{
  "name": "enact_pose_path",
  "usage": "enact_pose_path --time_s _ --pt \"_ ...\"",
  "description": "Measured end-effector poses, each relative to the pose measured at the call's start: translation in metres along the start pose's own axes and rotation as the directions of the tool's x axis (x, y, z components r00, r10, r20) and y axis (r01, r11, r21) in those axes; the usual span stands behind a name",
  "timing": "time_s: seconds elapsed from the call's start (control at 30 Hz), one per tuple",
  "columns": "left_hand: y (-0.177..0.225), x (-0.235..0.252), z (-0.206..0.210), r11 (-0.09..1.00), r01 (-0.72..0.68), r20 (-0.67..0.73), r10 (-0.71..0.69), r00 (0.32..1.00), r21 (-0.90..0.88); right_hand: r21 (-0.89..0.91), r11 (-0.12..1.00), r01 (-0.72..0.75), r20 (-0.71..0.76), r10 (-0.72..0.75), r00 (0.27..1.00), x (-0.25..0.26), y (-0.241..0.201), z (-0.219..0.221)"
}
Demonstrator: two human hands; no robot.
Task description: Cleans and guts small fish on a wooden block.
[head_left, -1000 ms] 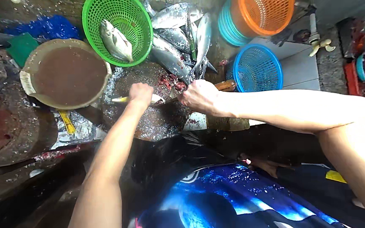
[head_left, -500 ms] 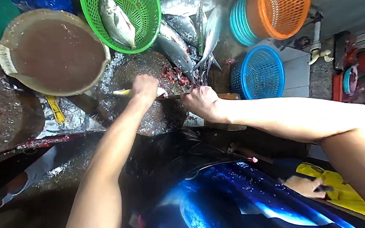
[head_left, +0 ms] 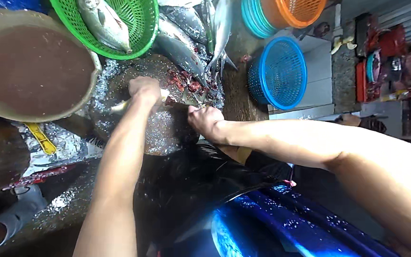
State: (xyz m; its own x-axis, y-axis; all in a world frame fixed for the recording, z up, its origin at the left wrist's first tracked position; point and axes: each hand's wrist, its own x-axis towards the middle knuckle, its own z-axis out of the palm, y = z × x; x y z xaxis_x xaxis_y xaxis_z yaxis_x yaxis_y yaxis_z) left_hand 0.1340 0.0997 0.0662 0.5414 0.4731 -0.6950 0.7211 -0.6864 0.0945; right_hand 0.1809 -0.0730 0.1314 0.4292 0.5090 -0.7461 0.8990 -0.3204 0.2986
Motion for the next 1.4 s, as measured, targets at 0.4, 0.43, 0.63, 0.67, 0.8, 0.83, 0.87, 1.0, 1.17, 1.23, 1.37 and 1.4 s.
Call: enact_pose_path --time_s 0.4,0.43,0.63,0.67,0.8,0.83,0.87,1.0,1.17,1.23,1.37,1.4 --pt "-0.005 -0.015 -0.001 0.971 0.040 0.012 -0.039 0.999 -0.234 -0.014 1.000 -0.010 0.012 0.010 1.000 -0.007 -0.004 -0.003" --pt "-0.009 -0.013 -0.002 0.972 0.037 0.029 -0.031 0.999 -0.231 0.028 1.000 0.009 0.011 -0.009 1.000 -0.003 0.007 0.003" --pt "-0.047 0.006 0.038 0.912 0.009 0.145 0.055 0.988 -0.409 0.194 0.979 -0.066 -0.007 0.068 0.998 0.001 -0.009 0.008" --pt "-0.048 0.004 0.041 0.899 0.012 0.131 0.050 0.990 -0.438 0.188 0.980 -0.063 -0.006 0.066 0.998 -0.001 -0.020 0.000" --pt "-0.025 -0.010 0.023 0.885 0.089 0.034 -0.083 0.996 -0.457 0.274 0.961 -0.045 -0.082 0.070 0.994 0.029 -0.021 -0.006" --pt "-0.021 -0.012 0.012 0.892 0.125 -0.007 -0.142 0.990 -0.434 0.317 0.948 -0.030 -0.128 0.074 0.989 0.042 -0.016 -0.010" --pt "-0.016 -0.016 0.001 0.901 0.155 -0.050 -0.191 0.980 -0.406 0.351 0.936 -0.001 -0.157 0.060 0.986 0.052 -0.010 -0.017" --pt "0.022 -0.050 -0.006 0.962 0.112 -0.211 -0.166 0.963 -0.247 0.460 0.882 0.105 -0.192 -0.016 0.981 0.050 0.011 -0.018" --pt "0.074 -0.080 0.061 0.982 -0.003 -0.210 -0.037 0.977 -0.190 0.533 0.846 0.031 -0.074 0.009 0.997 0.027 0.050 0.011" --pt "0.070 -0.080 0.079 0.962 -0.054 -0.119 0.023 0.993 -0.266 0.579 0.815 0.025 -0.027 -0.012 1.000 0.021 0.068 0.035" --pt "0.042 -0.058 0.087 0.858 -0.052 -0.300 -0.122 0.946 -0.512 0.659 0.752 0.011 0.005 -0.019 1.000 0.017 0.092 0.092" --pt "0.038 -0.048 0.087 0.836 -0.034 -0.326 -0.177 0.929 -0.548 0.676 0.737 0.005 -0.003 -0.004 1.000 0.019 0.095 0.106"
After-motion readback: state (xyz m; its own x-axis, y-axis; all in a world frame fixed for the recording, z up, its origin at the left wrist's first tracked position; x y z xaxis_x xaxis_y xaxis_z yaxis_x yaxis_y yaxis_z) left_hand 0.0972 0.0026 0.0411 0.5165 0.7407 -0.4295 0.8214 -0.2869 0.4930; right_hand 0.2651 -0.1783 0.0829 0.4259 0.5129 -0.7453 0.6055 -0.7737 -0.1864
